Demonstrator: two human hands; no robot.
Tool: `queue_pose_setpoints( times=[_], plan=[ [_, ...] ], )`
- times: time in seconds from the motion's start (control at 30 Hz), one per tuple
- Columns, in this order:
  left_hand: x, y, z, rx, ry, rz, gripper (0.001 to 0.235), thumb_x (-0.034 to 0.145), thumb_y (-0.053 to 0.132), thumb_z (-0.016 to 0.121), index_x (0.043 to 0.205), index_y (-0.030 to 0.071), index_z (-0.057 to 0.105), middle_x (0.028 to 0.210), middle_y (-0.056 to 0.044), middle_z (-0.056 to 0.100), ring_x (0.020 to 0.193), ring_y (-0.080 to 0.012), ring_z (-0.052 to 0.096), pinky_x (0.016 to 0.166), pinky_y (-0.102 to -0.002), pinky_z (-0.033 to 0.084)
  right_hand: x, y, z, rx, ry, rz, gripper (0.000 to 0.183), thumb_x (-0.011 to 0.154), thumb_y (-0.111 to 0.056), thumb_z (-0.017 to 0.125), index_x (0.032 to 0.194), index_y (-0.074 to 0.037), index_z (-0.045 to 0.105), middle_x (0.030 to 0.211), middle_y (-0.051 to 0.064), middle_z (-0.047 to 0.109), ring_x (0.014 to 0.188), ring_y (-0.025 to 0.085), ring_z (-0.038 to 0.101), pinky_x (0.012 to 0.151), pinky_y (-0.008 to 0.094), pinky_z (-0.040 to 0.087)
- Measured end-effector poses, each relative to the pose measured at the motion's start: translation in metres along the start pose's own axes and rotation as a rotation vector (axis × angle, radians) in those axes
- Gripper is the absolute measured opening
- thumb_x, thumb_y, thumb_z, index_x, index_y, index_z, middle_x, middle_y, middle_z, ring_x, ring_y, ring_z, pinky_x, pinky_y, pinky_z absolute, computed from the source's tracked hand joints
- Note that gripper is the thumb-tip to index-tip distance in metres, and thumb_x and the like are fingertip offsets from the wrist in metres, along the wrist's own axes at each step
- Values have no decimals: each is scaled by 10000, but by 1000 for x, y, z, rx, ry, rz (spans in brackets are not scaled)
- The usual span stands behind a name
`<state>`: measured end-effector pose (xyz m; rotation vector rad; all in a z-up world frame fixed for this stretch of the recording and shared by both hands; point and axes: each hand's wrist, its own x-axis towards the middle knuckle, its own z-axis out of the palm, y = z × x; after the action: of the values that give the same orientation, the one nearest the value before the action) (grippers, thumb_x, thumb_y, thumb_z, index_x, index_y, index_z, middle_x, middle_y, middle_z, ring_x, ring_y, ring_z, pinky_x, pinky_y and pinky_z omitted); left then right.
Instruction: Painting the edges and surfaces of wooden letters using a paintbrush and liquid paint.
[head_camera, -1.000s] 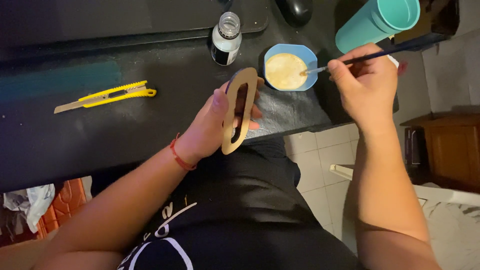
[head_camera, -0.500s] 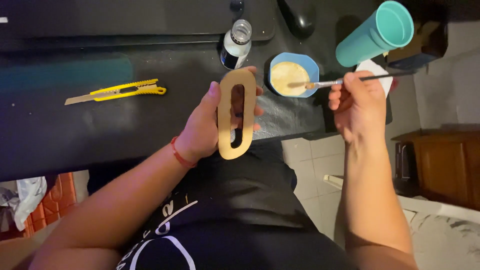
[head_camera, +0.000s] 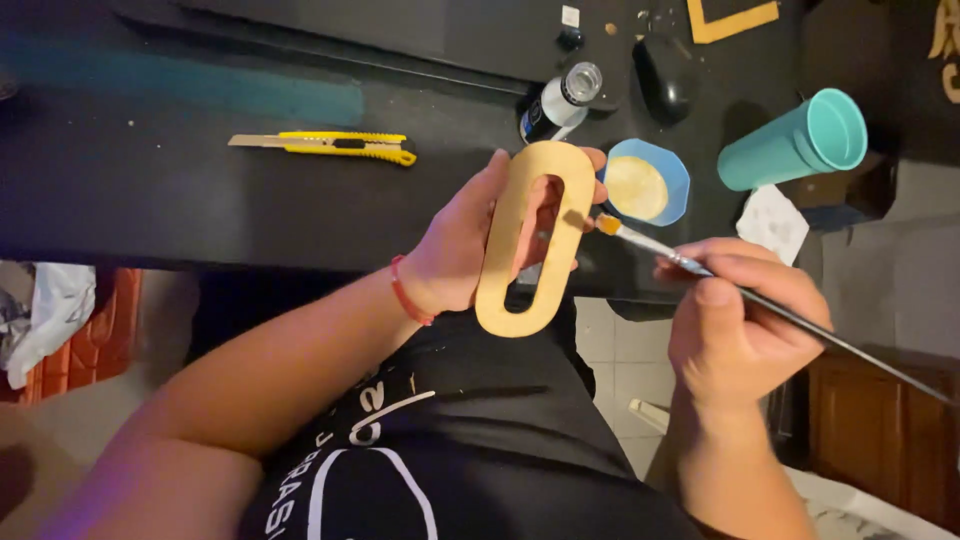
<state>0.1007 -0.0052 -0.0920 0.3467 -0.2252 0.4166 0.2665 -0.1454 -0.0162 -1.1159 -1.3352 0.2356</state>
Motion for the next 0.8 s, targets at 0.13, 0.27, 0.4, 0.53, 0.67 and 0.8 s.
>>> queue_pose_setpoints(
  times=[0.13, 0.27, 0.4, 0.53, 0.67, 0.8],
  plan=[
    [-10, 3, 22, 40, -11, 38, 755, 1033, 567, 374, 1570, 35, 354, 1410, -142, 569, 1224, -186, 577, 1051, -311, 419, -1, -7, 18, -126, 38, -126, 216, 991, -207, 638, 993, 5, 596, 896, 232, 643, 751, 292, 672, 640, 371, 648],
    [-17, 6, 32, 73, -47, 78, 750, 1041, 575, 365, 1554, 29, 382, 1441, -125, 546, 1340, -200, 517, 1124, -331, 390, -4, -4, 25, -156, 73, -215, 192, 986, -171, 642, 989, 11, 582, 869, 241, 620, 752, 313, 655, 628, 390, 627],
    [-21, 7, 40, 117, -51, 110, 736, 1046, 569, 337, 1541, 28, 393, 1414, -154, 557, 1258, -198, 522, 1117, -343, 374, -9, -3, 23, -238, 13, -290, 162, 975, -133, 638, 977, 25, 602, 874, 252, 654, 761, 328, 682, 701, 385, 611],
    [-23, 4, 43, 164, 9, 158, 725, 1060, 570, 265, 1536, 46, 419, 1496, -109, 528, 1421, -186, 450, 1110, -350, 342, -14, -9, 18, -303, -86, -400, 121, 956, -76, 624, 956, 42, 595, 866, 246, 654, 774, 350, 702, 730, 404, 628],
    [-26, 6, 45, 149, -28, 192, 734, 1071, 562, 294, 1555, 22, 407, 1456, -122, 564, 1328, -207, 505, 1083, -389, 398, -19, -12, 17, -244, -141, -509, 93, 916, -13, 612, 955, 71, 615, 869, 263, 651, 767, 365, 698, 710, 384, 635],
    [-27, 13, 53, 137, 54, 165, 785, 1012, 575, 301, 1565, 24, 375, 1494, -140, 517, 1364, -209, 477, 1060, -369, 396, -21, -28, 16, -284, -278, -489, 95, 928, -20, 577, 940, 72, 594, 888, 277, 634, 786, 375, 698, 733, 405, 645]
  ],
)
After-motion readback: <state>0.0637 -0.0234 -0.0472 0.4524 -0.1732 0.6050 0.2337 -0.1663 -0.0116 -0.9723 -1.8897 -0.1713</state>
